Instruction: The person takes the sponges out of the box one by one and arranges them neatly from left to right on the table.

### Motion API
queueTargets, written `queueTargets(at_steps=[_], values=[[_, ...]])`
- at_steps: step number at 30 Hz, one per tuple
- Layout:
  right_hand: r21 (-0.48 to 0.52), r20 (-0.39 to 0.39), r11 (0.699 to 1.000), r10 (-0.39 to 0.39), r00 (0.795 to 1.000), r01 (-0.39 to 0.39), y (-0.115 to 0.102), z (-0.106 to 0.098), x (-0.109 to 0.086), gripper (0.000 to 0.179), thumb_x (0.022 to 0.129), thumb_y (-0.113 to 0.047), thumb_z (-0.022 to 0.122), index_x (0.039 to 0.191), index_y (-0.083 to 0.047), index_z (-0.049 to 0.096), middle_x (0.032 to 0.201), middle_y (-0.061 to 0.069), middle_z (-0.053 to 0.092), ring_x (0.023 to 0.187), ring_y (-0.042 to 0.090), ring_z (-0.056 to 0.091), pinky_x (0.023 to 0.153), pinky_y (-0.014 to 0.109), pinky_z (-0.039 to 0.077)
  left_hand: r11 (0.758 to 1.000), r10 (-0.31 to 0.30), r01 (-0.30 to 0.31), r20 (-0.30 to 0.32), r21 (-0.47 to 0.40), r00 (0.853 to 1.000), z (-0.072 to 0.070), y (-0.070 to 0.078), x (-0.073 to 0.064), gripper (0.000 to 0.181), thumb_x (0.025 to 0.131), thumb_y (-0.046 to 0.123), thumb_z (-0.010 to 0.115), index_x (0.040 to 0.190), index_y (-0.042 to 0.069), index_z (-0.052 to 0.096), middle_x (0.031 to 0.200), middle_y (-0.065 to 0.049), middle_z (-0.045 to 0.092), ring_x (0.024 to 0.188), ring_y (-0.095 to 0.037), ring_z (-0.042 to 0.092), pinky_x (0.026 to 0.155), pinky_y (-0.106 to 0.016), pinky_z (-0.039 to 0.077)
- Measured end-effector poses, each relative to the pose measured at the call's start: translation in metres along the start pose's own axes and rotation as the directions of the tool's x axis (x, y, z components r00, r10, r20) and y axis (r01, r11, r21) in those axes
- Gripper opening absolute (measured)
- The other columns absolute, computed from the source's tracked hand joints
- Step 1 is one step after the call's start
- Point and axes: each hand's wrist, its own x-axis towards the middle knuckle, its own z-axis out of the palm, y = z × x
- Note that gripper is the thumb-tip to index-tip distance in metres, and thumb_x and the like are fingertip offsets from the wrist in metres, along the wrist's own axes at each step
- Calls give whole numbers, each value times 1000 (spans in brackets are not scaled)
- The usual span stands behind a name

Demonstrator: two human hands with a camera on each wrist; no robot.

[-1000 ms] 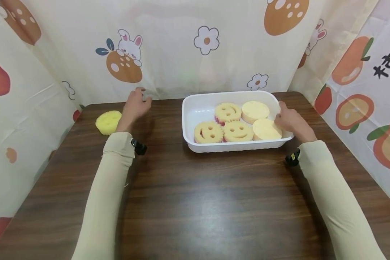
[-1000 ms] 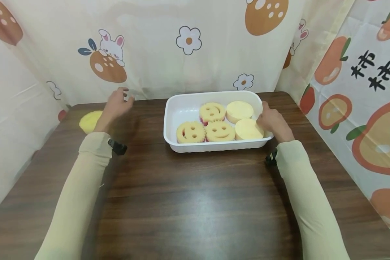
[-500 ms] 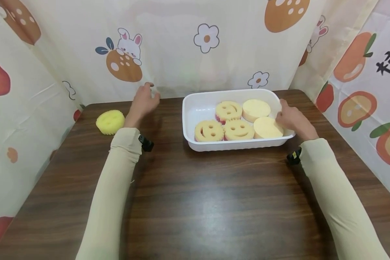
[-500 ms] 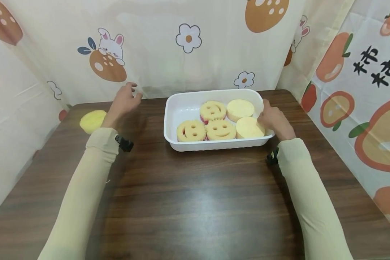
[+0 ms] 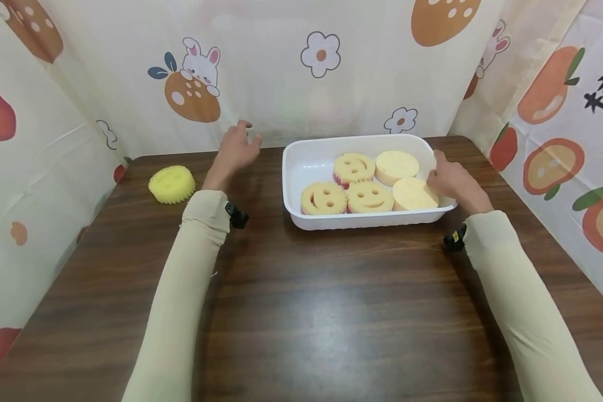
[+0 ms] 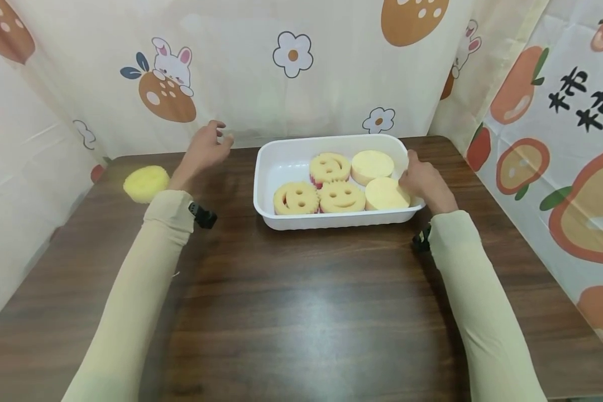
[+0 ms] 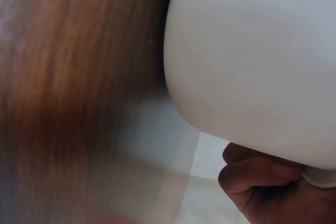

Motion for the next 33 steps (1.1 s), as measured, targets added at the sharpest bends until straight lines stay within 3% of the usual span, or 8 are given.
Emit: queueTargets(at_steps=[9, 24, 33], values=[[11, 10, 1000, 10, 1000, -10, 2, -1, -1, 72, 103, -28, 29, 157, -3, -13, 151, 41, 23, 124, 49, 40, 108, 72, 31, 1000, 11, -11, 23, 3, 1000, 6, 16, 1, 59, 104, 36, 36, 152, 2, 28, 154, -20, 41, 139, -34, 44, 114, -48, 39], [3, 9, 1000, -7, 1000, 7, -2, 0, 0, 71, 104, -28, 27, 156, -4, -14, 153, 41, 21, 131, 52, 38, 110, 71, 29, 1000, 24, -23, 38, -7, 999, 11, 28, 6, 58, 105, 38, 37, 153, 7, 28, 155, -17, 41, 142, -32, 43, 115, -47, 39], [-8, 12, 1000, 2, 1000, -2, 0, -1, 1, 72, 104, -26, 29, 156, -4, -14, 151, 41, 25, 128, 51, 40, 110, 70, 30, 1000, 30, -30, 55, -2, 998, 17, 46, 9, 56, 105, 38, 37, 153, 9, 30, 155, -16, 42, 140, -31, 44, 115, -45, 39]])
